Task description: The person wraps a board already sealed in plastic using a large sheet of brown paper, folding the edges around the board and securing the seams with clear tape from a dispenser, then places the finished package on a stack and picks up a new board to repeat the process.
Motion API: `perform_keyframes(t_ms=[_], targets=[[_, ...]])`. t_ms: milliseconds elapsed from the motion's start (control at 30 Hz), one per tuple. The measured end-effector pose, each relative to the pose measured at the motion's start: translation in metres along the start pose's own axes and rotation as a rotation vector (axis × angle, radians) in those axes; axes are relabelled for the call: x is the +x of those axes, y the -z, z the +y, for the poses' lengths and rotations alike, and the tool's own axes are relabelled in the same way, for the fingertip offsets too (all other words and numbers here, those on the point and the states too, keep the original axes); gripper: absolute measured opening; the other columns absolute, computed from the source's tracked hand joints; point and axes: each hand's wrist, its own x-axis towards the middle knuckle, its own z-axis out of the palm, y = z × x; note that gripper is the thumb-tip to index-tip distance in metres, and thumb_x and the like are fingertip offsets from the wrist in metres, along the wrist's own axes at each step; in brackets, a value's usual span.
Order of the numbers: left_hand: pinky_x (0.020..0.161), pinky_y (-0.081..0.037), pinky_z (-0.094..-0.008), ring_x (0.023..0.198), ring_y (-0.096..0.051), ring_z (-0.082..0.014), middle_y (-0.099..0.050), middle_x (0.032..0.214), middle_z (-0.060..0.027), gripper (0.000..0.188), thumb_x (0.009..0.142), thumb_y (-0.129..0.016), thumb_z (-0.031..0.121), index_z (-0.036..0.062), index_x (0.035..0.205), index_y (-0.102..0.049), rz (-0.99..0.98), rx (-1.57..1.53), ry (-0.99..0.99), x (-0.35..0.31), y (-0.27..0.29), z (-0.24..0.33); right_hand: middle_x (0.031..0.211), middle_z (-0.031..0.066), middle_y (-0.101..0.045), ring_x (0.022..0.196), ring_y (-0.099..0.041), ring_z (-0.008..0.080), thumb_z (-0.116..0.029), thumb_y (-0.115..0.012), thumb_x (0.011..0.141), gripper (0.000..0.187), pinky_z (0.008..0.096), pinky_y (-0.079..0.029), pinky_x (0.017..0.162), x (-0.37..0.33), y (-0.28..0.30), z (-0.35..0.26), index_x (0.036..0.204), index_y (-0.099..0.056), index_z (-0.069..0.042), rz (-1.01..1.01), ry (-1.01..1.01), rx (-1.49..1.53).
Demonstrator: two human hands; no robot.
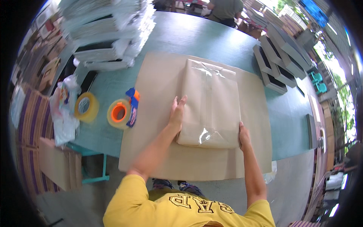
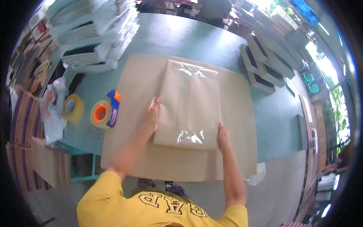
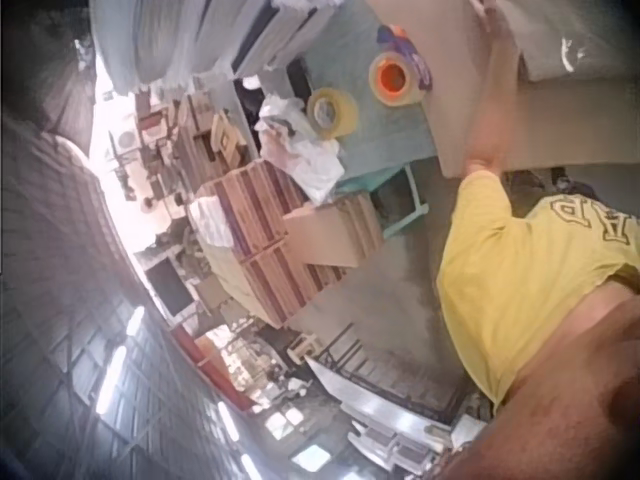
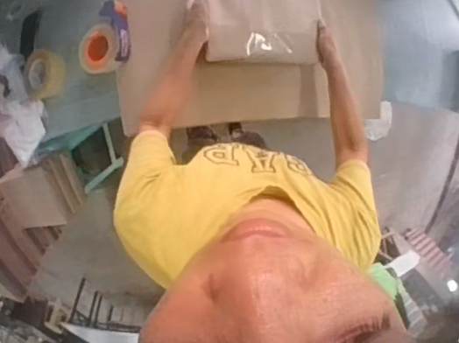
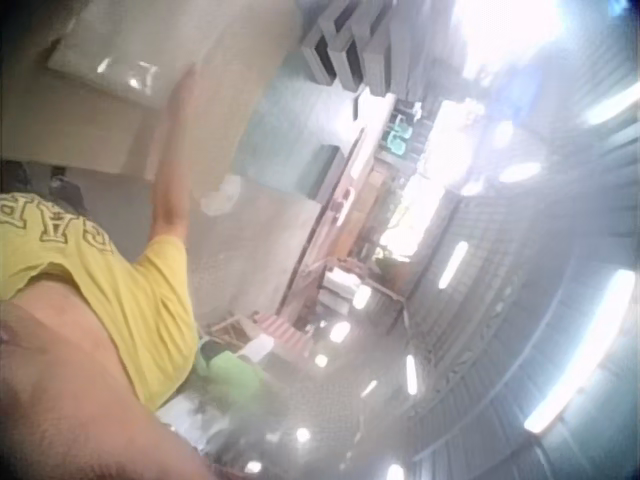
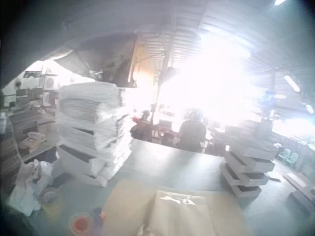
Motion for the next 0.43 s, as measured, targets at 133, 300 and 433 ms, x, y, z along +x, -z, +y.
perform_keyframes(t_ms=[133,300,433], targets=[[0.093,-0.04,-0.0396,0.108,-0.05,-0.0249,-0.052,0.117,-0.0153,0.06,0.082,-0.052,0.046,0.0032,0.123,-0.044,-0.273,-0.196,0.403,-0.001,0.02,0.048,0.066,-0.0006,-0.047,0.055,-0.041,0.0103,-0.037,-0.041,0.091,0.036,0.0265,-0.036,0.052,-0.005,0.001,0.057,0.077,-0.055,-0.007,-0.066,0.008,0.101],[0.075,-0.048,-0.0334,0.082,-0.059,-0.0206,-0.06,0.09,-0.0107,0.058,0.076,-0.058,0.05,-0.0009,0.103,-0.057,-0.26,-0.095,0.397,-0.038,0.029,0.089,0.088,0.0054,-0.058,0.072,-0.053,0.0165,-0.039,-0.042,0.09,0.04,0.0284,-0.043,0.065,-0.064,0.002,0.065,0.105,-0.054,-0.004,-0.205,-0.108,0.148],[0.078,-0.046,-0.0331,0.086,-0.057,-0.0193,-0.059,0.095,-0.0112,0.057,0.078,-0.055,0.05,0.0021,0.109,-0.055,-0.329,-0.05,0.31,-0.082,0.035,0.126,0.105,0.0074,-0.056,0.093,-0.051,0.0186,-0.051,-0.043,0.085,0.057,0.033,-0.042,0.079,-0.094,-0.009,0.06,0.116,-0.05,-0.002,-0.496,-0.181,0.031]])
